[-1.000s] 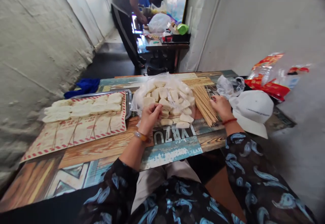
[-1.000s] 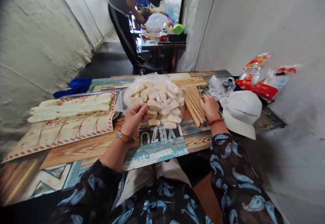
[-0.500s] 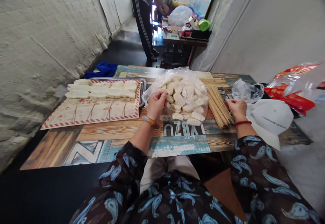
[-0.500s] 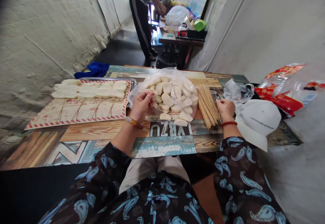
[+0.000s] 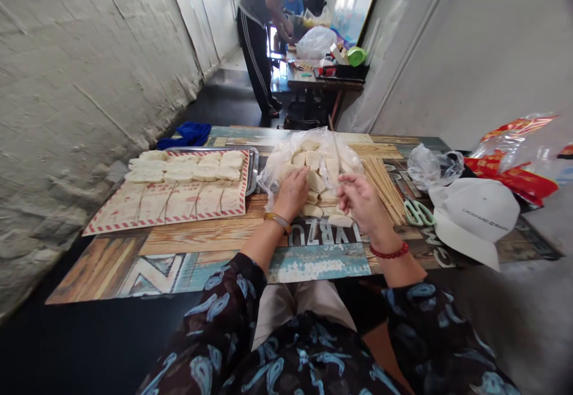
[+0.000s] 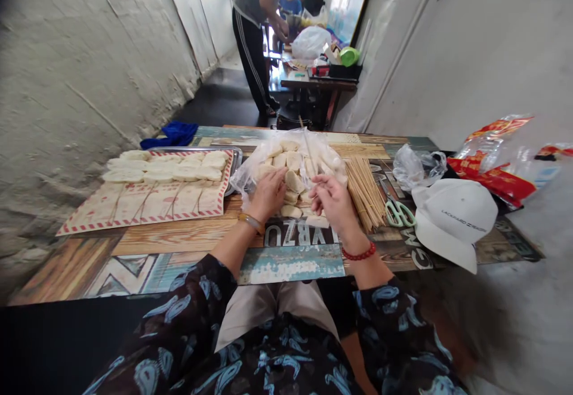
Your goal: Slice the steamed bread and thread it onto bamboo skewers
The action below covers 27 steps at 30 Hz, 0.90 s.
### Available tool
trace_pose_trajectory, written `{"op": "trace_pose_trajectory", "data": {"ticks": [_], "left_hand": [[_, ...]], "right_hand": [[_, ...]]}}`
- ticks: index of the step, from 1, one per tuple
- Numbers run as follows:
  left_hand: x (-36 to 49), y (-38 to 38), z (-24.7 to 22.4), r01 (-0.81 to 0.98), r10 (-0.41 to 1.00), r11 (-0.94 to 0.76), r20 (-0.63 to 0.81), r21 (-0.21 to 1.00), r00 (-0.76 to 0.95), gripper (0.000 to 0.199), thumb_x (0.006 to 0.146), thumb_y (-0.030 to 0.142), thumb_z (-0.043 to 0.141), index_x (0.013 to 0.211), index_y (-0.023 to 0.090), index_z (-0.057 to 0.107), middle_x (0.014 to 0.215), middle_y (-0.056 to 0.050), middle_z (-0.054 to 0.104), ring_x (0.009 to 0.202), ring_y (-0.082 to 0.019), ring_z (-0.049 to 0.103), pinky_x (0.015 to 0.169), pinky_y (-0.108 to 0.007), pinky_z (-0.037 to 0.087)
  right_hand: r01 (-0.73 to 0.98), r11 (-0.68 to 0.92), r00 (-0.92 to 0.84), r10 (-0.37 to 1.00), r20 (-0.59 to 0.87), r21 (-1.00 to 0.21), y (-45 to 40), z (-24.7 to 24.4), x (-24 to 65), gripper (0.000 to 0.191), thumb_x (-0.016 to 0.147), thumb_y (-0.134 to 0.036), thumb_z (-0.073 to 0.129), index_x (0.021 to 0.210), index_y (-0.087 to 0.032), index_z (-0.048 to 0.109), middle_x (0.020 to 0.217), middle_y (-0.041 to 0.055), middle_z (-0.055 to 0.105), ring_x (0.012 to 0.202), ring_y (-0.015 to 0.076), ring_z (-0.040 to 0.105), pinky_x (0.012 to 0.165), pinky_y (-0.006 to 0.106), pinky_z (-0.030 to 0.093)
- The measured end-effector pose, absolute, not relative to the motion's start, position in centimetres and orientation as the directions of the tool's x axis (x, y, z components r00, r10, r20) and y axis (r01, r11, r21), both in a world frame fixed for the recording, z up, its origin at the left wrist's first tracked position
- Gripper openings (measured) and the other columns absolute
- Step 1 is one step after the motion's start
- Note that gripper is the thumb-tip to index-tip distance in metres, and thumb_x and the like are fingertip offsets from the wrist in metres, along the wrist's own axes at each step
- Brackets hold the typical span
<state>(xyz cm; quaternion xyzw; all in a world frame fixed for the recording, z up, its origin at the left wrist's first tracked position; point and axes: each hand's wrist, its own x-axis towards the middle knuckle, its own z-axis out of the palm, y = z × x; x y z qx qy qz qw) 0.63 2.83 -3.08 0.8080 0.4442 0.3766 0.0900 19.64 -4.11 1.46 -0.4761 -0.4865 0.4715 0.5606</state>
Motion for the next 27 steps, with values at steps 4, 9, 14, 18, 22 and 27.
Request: {"op": "trace_pose_trajectory", "data": {"ticks": [4,9,14,18,22,27], "left_hand": [[1.4,2.5,-3.2,0.760,0.814,-0.526,0.485,0.381,0.320,0.046,0.090,0.012,0.051,0.135,0.012,0.057,0.128,-0.017,0.067,0.116,-0.028,0.062,0.105,-0.046,0.048],[1.8,2.1,-2.8,0.750,0.846,-0.467,0.482,0.469,0.226,0.049,0.083,0.011,0.062,0.132,0.012,0.060,0.116,-0.015,0.067,0.109,-0.028,0.061,0.097,-0.042,0.051],[1.1,1.6,-1.9,0.520,0.898,-0.422,0.420,0.743,0.128,0.016,0.078,0.015,0.069,0.093,0.017,0.069,0.083,-0.003,0.060,0.080,-0.018,0.058,0.074,-0.031,0.049],[0.6,0.7,-0.7,0.040,0.952,-0.299,0.295,0.954,0.086,0.022,0.079,0.030,0.075,0.092,0.018,0.062,0.083,0.001,0.061,0.073,-0.011,0.056,0.067,-0.023,0.046],[0.8,-0.2,0.2,-0.246,0.977,-0.180,0.202,0.952,0.067,0.035,0.072,0.034,0.085,0.088,0.018,0.058,0.083,0.002,0.063,0.074,-0.010,0.059,0.067,-0.020,0.047],[1.0,-0.9,0.8,-0.390,0.982,0.026,0.049,0.920,0.181,0.047,0.069,0.036,0.088,0.103,0.020,0.060,0.092,-0.002,0.073,0.080,-0.015,0.069,0.073,-0.026,0.055]], "right_hand": [[-0.209,-0.058,-0.130,0.991,-0.031,-0.976,-3.6,1.5,17.1,0.032,0.075,-0.033,0.067,0.104,-0.021,0.059,0.070,-0.0061,0.065,0.043,0.0081,0.057,0.036,0.017,0.037],[-0.238,-0.125,-0.188,0.979,-0.080,-0.963,-2.1,1.2,17.6,0.028,0.075,-0.037,0.069,0.095,-0.020,0.058,0.060,-0.0070,0.063,0.040,0.0085,0.055,0.036,0.016,0.036],[-0.323,-0.066,-0.151,0.988,-0.018,-0.944,-2.2,0.6,18.9,0.028,0.078,-0.043,0.072,0.089,-0.021,0.059,0.060,-0.0066,0.061,0.043,0.0079,0.053,0.040,0.018,0.038],[-0.371,-0.047,-0.134,0.991,0.004,-0.928,-2.6,0.6,19.8,0.023,0.081,-0.040,0.072,0.089,-0.021,0.061,0.064,-0.0058,0.061,0.044,0.0058,0.048,0.038,0.017,0.029],[-0.357,0.007,-0.120,0.991,0.054,-0.934,-2.7,0.8,19.4,0.026,0.080,-0.042,0.074,0.087,-0.020,0.063,0.059,-0.0068,0.056,0.042,0.0043,0.033,0.038,0.019,0.019],[-0.288,0.022,-0.139,0.988,0.064,-0.957,-2.6,0.4,18.6,0.037,0.083,-0.050,0.073,0.104,-0.021,0.066,0.057,-0.0075,0.053,0.044,0.0063,0.031,0.039,0.021,0.018]]}}
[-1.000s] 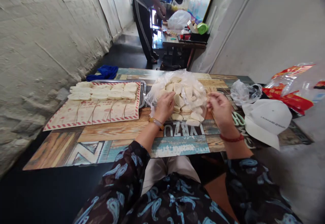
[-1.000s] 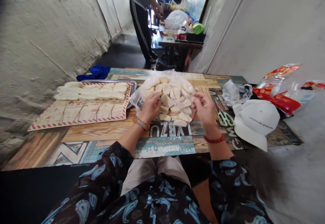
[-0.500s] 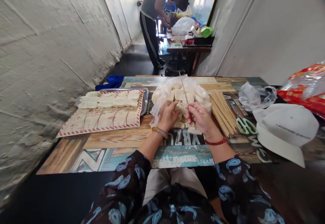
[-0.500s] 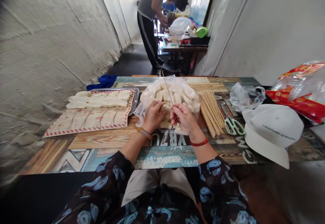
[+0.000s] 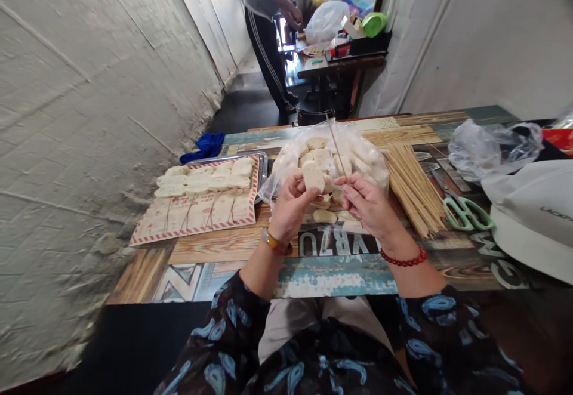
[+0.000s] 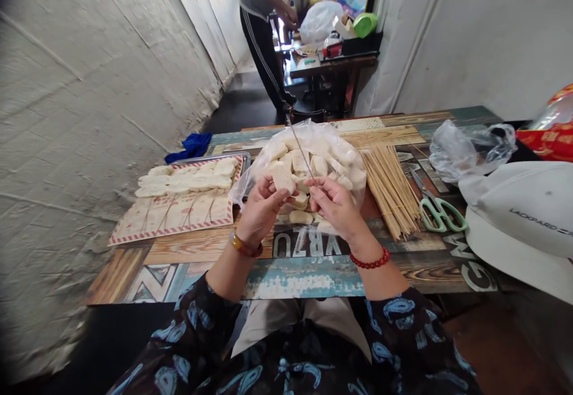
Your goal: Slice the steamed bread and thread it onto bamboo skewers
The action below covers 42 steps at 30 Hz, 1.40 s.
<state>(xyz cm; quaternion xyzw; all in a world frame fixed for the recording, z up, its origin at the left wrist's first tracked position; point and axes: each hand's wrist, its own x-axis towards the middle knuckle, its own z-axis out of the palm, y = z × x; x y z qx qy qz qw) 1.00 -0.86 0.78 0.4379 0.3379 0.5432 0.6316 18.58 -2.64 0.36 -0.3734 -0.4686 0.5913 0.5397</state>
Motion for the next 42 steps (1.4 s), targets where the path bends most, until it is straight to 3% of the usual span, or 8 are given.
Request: {"op": "trace_pose_trajectory", "data": {"ticks": [3,8,19,27,30,33,38,42], "left_hand": [[0.9,-1.1,1.1,-0.443,0.972,0.119,-0.013,0.889,0.234,0.050,0.066,0.031,0.090,0.108,0.020,0.064,0.098,-0.004,0.076,0.085,-0.018,0.073,0.081,-0.030,0.057],[0.8,-1.0,0.9,-0.448,0.981,0.097,-0.008,0.889,0.196,0.040,0.063,0.026,0.091,0.096,0.017,0.069,0.094,-0.003,0.076,0.084,-0.014,0.069,0.080,-0.025,0.053],[0.5,-0.8,1.0,-0.422,0.963,0.134,-0.019,0.897,0.267,0.042,0.065,0.033,0.091,0.098,0.019,0.069,0.091,-0.001,0.073,0.077,-0.013,0.067,0.072,-0.025,0.056],[0.2,-0.9,0.8,-0.329,0.969,0.068,0.015,0.942,0.245,0.041,0.066,0.035,0.091,0.094,0.018,0.067,0.083,0.001,0.069,0.070,-0.011,0.064,0.069,-0.024,0.057],[0.3,-0.9,0.8,-0.328,0.978,0.055,0.015,0.943,0.208,0.040,0.066,0.033,0.091,0.092,0.018,0.064,0.081,0.002,0.068,0.070,-0.010,0.064,0.068,-0.021,0.055],[0.1,-0.5,1.0,-0.432,0.986,0.089,-0.018,0.898,0.167,0.042,0.066,0.033,0.091,0.091,0.019,0.060,0.089,0.001,0.070,0.081,-0.012,0.069,0.077,-0.024,0.059],[-1.1,0.3,1.4,-0.516,0.988,0.115,-0.046,0.849,0.146,0.047,0.071,0.036,0.088,0.107,0.018,0.063,0.103,-0.006,0.074,0.091,-0.019,0.075,0.080,-0.029,0.060],[-1.9,0.8,1.3,-0.542,0.997,0.050,-0.007,0.839,0.081,0.041,0.073,0.033,0.086,0.105,0.018,0.066,0.105,-0.007,0.076,0.088,-0.017,0.075,0.075,-0.026,0.060]], "right_hand": [[-0.244,0.030,-0.173,0.982,0.074,-0.969,-2.6,-0.3,18.3,0.042,0.084,-0.050,0.073,0.113,-0.020,0.067,0.059,-0.0070,0.053,0.046,0.0075,0.037,0.041,0.021,0.024],[-0.151,0.099,-0.149,0.981,0.122,-0.984,-2.5,-1.0,17.9,0.042,0.082,-0.042,0.077,0.116,-0.020,0.067,0.065,-0.0051,0.058,0.055,0.0101,0.049,0.048,0.022,0.035],[-0.137,0.111,-0.055,0.991,0.119,-0.984,-2.3,-1.0,17.6,0.033,0.074,-0.045,0.082,0.090,-0.020,0.068,0.067,-0.0037,0.061,0.058,0.0111,0.054,0.056,0.025,0.047],[-0.119,0.132,-0.023,0.991,0.135,-0.984,-2.6,-0.4,18.2,0.037,0.074,-0.045,0.083,0.097,-0.020,0.069,0.060,-0.0076,0.051,0.053,0.0088,0.045,0.051,0.023,0.042],[-0.160,0.145,0.001,0.989,0.147,-0.976,-2.8,-0.2,18.7,0.036,0.085,-0.049,0.074,0.106,-0.021,0.069,0.062,-0.0068,0.051,0.049,0.0074,0.038,0.044,0.021,0.032],[-0.197,0.179,-0.009,0.983,0.184,-0.964,-3.2,0.1,19.2,0.034,0.095,-0.052,0.062,0.111,-0.022,0.069,0.064,-0.0053,0.054,0.045,0.0070,0.035,0.039,0.021,0.025],[-0.143,0.021,-0.155,0.987,0.044,-0.989,-4.7,0.5,18.9,0.033,0.095,-0.051,0.061,0.111,-0.023,0.066,0.062,-0.0050,0.061,0.041,0.0087,0.049,0.038,0.020,0.035],[-0.131,-0.075,-0.210,0.977,-0.046,-0.989,-6.9,0.1,17.3,0.027,0.092,-0.048,0.062,0.094,-0.021,0.066,0.062,-0.0029,0.064,0.044,0.0099,0.056,0.038,0.019,0.039]]}}
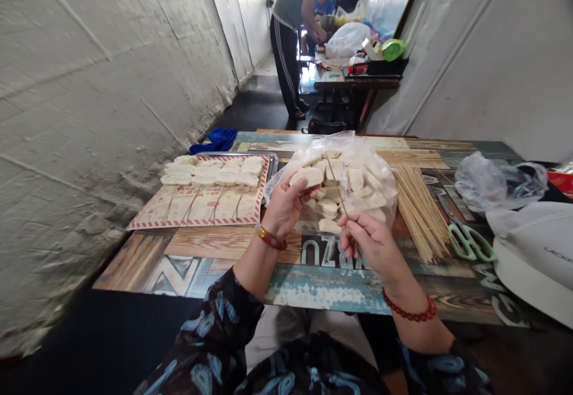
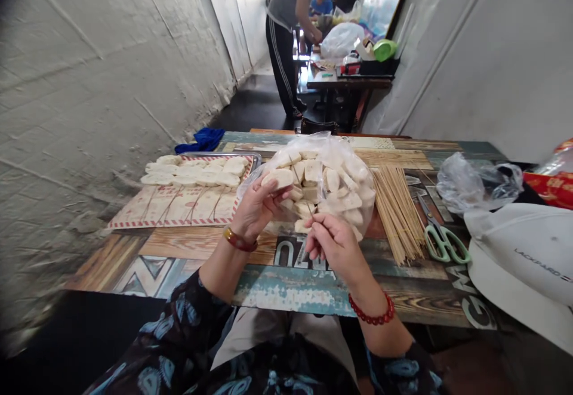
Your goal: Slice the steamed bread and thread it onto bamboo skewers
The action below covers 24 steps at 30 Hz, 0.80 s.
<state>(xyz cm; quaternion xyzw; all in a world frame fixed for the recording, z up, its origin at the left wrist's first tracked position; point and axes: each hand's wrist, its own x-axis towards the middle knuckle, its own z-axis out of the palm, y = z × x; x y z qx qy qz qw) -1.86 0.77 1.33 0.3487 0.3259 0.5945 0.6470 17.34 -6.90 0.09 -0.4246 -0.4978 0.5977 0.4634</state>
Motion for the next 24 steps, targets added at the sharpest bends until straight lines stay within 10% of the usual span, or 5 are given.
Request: {"op": "trace_pose_trajectory", "data": {"ticks": [12,24], "left_hand": [[-1.3,0.5,1.4,-0.631,0.994,0.092,-0.037,0.770,0.099,0.032,0.078,0.025,0.081,0.105,0.016,0.066,0.107,-0.008,0.076,0.089,-0.016,0.075,0.079,-0.025,0.061],[-1.4,0.3,1.4,-0.669,0.982,0.183,-0.108,0.720,0.152,0.032,0.079,0.027,0.080,0.102,0.015,0.061,0.091,-0.008,0.078,0.081,-0.021,0.077,0.076,-0.030,0.062]], "right_hand": [[-0.133,-0.167,-0.081,0.984,-0.157,-0.977,-11.5,-2.8,14.3,0.028,0.087,-0.043,0.065,0.107,-0.023,0.067,0.068,-0.0047,0.062,0.037,0.0073,0.050,0.032,0.018,0.030],[0.200,0.076,0.023,0.996,0.082,-0.977,-12.0,-4.4,13.6,0.043,0.098,-0.042,0.052,0.125,-0.015,0.072,0.047,-0.0067,0.052,0.038,0.0094,0.045,0.041,0.022,0.038]]}}
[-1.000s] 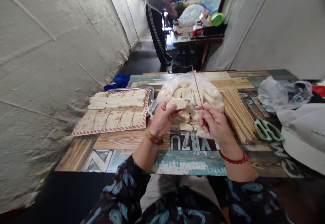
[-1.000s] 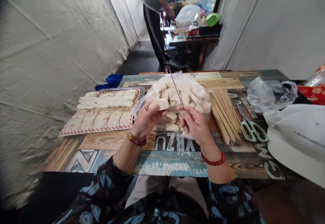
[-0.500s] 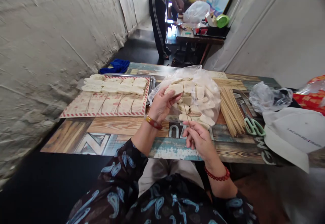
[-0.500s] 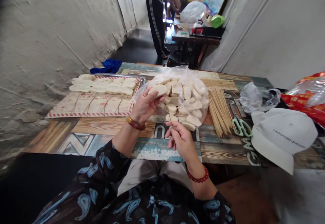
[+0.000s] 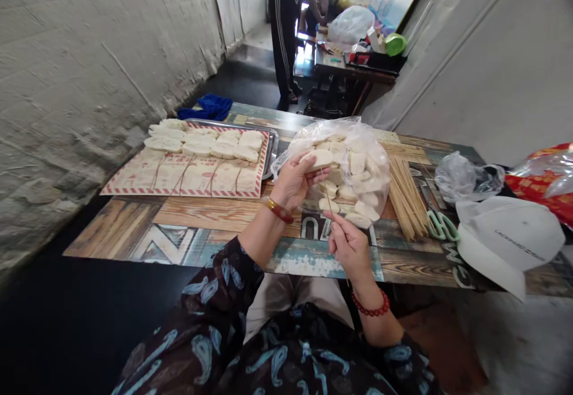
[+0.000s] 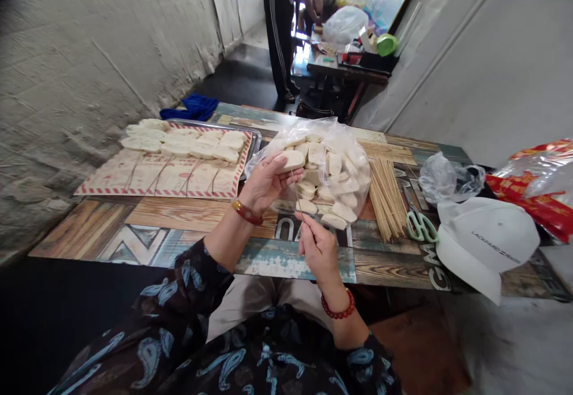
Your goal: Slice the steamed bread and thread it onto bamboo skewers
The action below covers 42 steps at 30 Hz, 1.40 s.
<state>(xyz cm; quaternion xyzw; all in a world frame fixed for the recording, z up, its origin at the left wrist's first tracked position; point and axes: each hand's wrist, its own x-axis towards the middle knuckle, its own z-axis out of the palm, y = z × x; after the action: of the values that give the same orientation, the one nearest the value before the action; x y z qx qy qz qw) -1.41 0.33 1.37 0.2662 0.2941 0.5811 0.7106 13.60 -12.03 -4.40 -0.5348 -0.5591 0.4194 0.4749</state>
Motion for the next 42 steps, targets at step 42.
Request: {"op": "trace_pose_trajectory", "data": {"ticks": [42], "left_hand": [[-1.29,0.48,1.03,-0.636,0.986,0.158,-0.093,0.756,0.136,0.028,0.077,0.026,0.081,0.097,0.015,0.066,0.091,-0.008,0.079,0.083,-0.021,0.078,0.081,-0.030,0.062]], "right_hand": [[0.229,0.084,0.038,0.995,0.095,-0.970,-11.61,-4.71,13.45,0.046,0.097,-0.038,0.051,0.125,-0.008,0.073,0.044,-0.0065,0.049,0.039,0.0101,0.044,0.044,0.023,0.040]]}}
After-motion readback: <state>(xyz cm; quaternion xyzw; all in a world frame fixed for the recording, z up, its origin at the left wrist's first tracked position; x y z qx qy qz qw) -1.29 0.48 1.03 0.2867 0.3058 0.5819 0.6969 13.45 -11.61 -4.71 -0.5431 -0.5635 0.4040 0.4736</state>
